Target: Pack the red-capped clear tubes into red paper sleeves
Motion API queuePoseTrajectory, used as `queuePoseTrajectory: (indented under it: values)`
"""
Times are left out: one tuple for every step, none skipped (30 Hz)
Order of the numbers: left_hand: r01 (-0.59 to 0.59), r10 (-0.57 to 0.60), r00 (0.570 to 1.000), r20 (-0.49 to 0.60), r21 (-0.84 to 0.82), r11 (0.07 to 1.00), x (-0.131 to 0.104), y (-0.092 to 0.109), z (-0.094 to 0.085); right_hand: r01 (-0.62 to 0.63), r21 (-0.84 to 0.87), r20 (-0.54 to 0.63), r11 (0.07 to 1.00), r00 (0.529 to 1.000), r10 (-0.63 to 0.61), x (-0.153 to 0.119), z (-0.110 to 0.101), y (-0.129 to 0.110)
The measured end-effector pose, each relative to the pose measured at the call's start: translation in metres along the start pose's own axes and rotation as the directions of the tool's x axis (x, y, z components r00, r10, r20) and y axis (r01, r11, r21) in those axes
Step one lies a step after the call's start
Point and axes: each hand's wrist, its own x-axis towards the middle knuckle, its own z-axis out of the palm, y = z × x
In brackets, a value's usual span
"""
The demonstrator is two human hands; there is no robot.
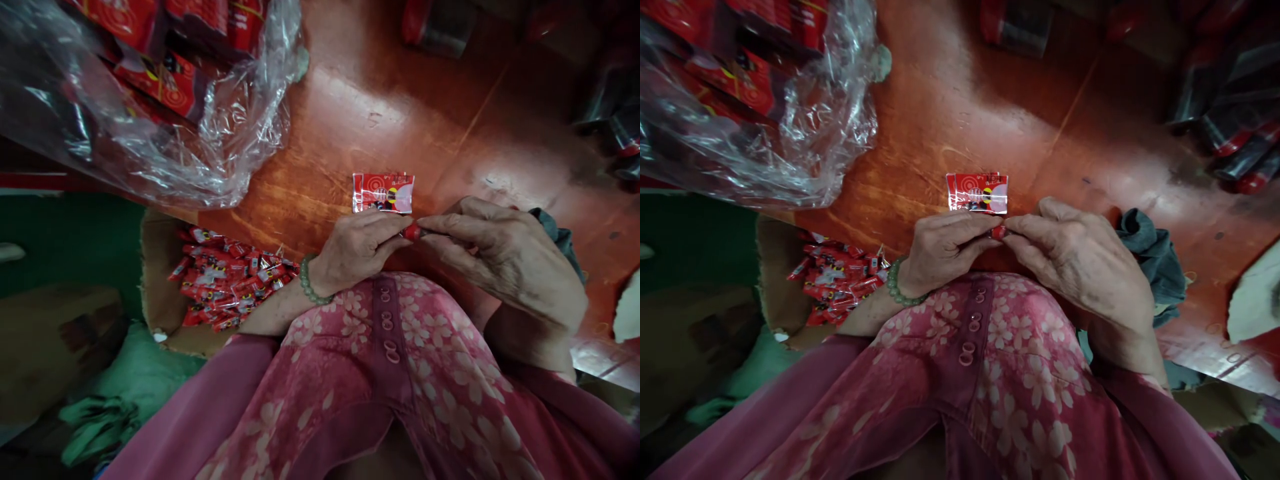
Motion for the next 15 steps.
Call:
queuePoseTrajectory:
  values:
    - [0.002, -0.002, 1.0, -0.003, -0.017, 1.0, -0.0007, -0.0008, 0.0007, -0.003, 0.006, 0.006, 1.0, 1.0, 0.003, 0.0008, -0.0003, 0.0001]
    - [0.005, -0.006, 1.0, -0.009, -0.038, 0.999, -0.0015, -0.0016, 0.0012, -0.008, 0.037, 0.01, 0.999, 1.0, 0.007, 0.0019, -0.0004, 0.0008]
    - [0.013, -0.014, 1.0, -0.014, -0.056, 0.998, -0.0022, -0.0025, 0.0016, -0.015, 0.083, 0.015, 0.996, 1.0, 0.014, 0.0032, -0.0005, 0.0017]
    - [0.021, -0.022, 1.0, -0.019, -0.067, 0.998, -0.0028, -0.0032, 0.0018, -0.024, 0.13, 0.018, 0.991, 1.0, 0.022, 0.0045, -0.0004, 0.0027]
    - [0.027, -0.028, 0.999, -0.02, -0.069, 0.997, -0.0032, -0.0038, 0.002, -0.031, 0.159, 0.017, 0.987, 0.999, 0.029, 0.0055, -0.0003, 0.0034]
    - [0.03, -0.031, 0.999, -0.02, -0.065, 0.997, -0.0034, -0.0041, 0.0022, -0.034, 0.161, 0.016, 0.986, 0.999, 0.032, 0.0061, -0.0002, 0.0036]
    - [0.029, -0.03, 0.999, -0.02, -0.055, 0.998, -0.0035, -0.0042, 0.0026, -0.03, 0.133, 0.019, 0.991, 0.999, 0.027, 0.0063, -0.0001, 0.0031]
    - [0.028, -0.029, 0.999, -0.015, -0.044, 0.999, -0.0035, -0.004, 0.0032, -0.024, 0.081, 0.027, 0.996, 0.999, 0.022, 0.0061, -0.0002, 0.0022]
    - [0.027, -0.027, 1.0, -0.006, -0.031, 0.999, -0.0033, -0.0036, 0.0039, -0.018, 0.024, 0.03, 1.0, 0.999, 0.017, 0.0057, -0.0006, 0.0009]
    - [0.021, -0.021, 1.0, -0.002, -0.02, 1.0, -0.0031, -0.003, 0.0047, -0.014, -0.018, 0.03, 1.0, 0.999, 0.015, 0.0053, -0.001, -0.0003]
    - [0.018, -0.018, 1.0, 0.001, -0.006, 1.0, -0.0027, -0.0024, 0.0055, -0.014, -0.036, 0.028, 0.999, 0.999, 0.015, 0.0052, -0.0015, -0.0011]
    - [0.018, -0.018, 1.0, 0.004, 0.011, 1.0, -0.0023, -0.0018, 0.0061, -0.019, -0.025, 0.022, 0.999, 1.0, 0.02, 0.0056, -0.0018, -0.001]
    - [0.02, -0.021, 1.0, 0.007, 0.032, 0.999, -0.0017, -0.0013, 0.0064, -0.024, 0.015, 0.015, 1.0, 1.0, 0.024, 0.0064, -0.0016, 0.0001]
    - [0.022, -0.023, 1.0, 0.011, 0.05, 0.998, -0.001, -0.001, 0.0062, -0.027, 0.08, 0.01, 0.996, 1.0, 0.026, 0.0078, -0.0008, 0.0022]
    - [0.021, -0.022, 1.0, 0.013, 0.063, 0.998, -0.0002, -0.0008, 0.0056, -0.027, 0.163, 0.002, 0.986, 1.0, 0.028, 0.0095, 0.0007, 0.0052]
